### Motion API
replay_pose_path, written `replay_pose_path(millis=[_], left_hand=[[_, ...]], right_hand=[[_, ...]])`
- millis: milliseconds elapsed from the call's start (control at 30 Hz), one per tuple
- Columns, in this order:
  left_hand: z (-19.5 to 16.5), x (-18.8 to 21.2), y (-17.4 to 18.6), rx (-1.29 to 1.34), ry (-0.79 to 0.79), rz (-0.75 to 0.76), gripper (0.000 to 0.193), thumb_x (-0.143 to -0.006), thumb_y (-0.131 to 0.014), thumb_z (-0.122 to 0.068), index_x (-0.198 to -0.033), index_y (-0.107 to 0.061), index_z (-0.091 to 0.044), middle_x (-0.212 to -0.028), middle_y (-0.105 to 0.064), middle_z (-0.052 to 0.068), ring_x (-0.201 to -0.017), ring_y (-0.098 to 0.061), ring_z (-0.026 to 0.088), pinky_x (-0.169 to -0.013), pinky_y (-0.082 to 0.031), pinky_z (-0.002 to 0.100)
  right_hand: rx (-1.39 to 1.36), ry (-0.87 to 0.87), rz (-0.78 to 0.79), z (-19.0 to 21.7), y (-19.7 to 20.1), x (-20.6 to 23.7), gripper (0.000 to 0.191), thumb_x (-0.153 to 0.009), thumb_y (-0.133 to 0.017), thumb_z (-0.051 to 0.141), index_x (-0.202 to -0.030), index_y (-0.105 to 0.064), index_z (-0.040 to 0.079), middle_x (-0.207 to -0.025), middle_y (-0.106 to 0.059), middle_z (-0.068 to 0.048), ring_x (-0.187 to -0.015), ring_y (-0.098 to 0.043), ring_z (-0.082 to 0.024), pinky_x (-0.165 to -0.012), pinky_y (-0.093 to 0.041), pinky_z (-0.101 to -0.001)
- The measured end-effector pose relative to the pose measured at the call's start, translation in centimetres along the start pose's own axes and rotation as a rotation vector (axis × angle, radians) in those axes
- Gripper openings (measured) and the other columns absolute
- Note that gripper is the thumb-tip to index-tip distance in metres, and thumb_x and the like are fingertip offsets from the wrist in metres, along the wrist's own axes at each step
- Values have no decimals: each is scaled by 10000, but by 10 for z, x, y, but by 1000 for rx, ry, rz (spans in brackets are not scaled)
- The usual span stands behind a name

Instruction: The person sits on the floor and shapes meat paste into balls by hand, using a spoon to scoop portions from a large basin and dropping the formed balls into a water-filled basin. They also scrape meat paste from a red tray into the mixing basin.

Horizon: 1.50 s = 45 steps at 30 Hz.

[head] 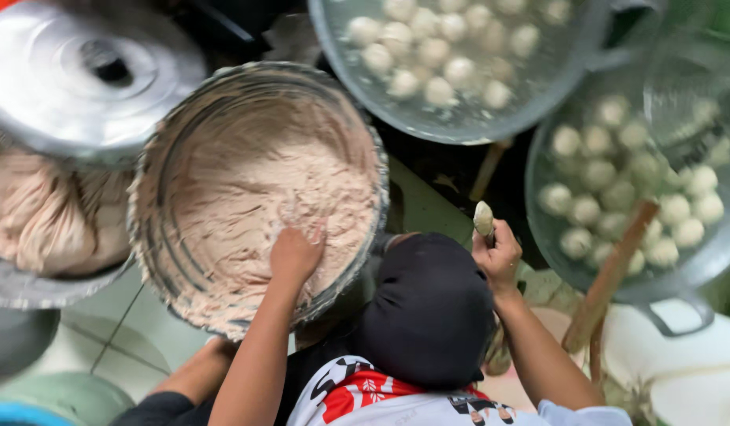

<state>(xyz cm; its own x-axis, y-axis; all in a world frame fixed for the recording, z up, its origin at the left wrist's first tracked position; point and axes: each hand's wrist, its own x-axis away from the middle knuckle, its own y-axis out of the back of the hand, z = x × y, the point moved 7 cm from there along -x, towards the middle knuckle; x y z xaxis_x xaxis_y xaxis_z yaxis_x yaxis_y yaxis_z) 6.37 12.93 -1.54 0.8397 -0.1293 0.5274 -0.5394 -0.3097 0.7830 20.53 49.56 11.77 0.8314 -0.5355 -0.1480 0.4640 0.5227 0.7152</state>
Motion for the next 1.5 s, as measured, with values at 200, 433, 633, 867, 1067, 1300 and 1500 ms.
replay_pose_path(millis=[200,433,633,867,1067,1300,1500], left_hand=[[-12,60,4,-46,-34,40,768,-950,-561,-608,-891,-732,139,-958,-683,373,-935,-677,505,-887,-548,550],[-19,168,94,-32,-51,16,700,-916,-629,-550,-945,-706,146,-967,-684,362,-956,-668,497,-869,-545,540],[-1,276,224,-18,-75,-74,645,-904,-630,-534,-1015,-684,99,-946,-689,309,-959,-662,468,-857,-536,533],[53,324,321,-94,0,79,614,-919,-612,-539,-1084,-652,51,-953,-709,240,-959,-690,402,-836,-557,496],[109,306,343,-46,-64,154,572,-930,-611,-550,-1059,-667,4,-998,-702,218,-968,-687,388,-843,-549,494],[198,293,377,60,-134,92,506,-924,-629,-497,-1085,-639,-18,-948,-700,201,-916,-686,403,-785,-548,514],[247,261,399,90,-162,87,434,-930,-647,-444,-1046,-638,-27,-907,-701,168,-871,-695,381,-742,-554,501]], right_hand=[[466,45,-319,-15,181,39,254,-989,-643,63,-1237,-634,9,-1155,-638,-169,-1078,-630,-347,-966,-505,-450],[644,-64,-118,2,265,82,525,-922,-727,153,-1441,-650,122,-1370,-643,-193,-1222,-619,-419,-997,-503,-504],[622,-75,-106,12,284,106,733,-889,-689,100,-1577,-456,7,-1269,-643,-296,-1158,-613,-479,-1010,-496,-547],[317,132,-274,97,257,98,543,-973,-619,-19,-1480,-435,-84,-1232,-666,-252,-1101,-709,-395,-959,-575,-426],[-393,6,2,274,165,2,210,-1067,-585,-24,-1254,-574,-120,-1119,-655,-127,-830,-658,-159,-809,-530,-297],[-572,102,357,550,-52,-119,463,-870,-650,21,-1330,-607,44,-1025,-733,-83,-696,-674,-136,-618,-561,-294],[61,172,347,649,-219,-200,141,-897,-683,78,-1013,-659,3,-806,-692,-81,-659,-706,-182,-555,-564,-360]])
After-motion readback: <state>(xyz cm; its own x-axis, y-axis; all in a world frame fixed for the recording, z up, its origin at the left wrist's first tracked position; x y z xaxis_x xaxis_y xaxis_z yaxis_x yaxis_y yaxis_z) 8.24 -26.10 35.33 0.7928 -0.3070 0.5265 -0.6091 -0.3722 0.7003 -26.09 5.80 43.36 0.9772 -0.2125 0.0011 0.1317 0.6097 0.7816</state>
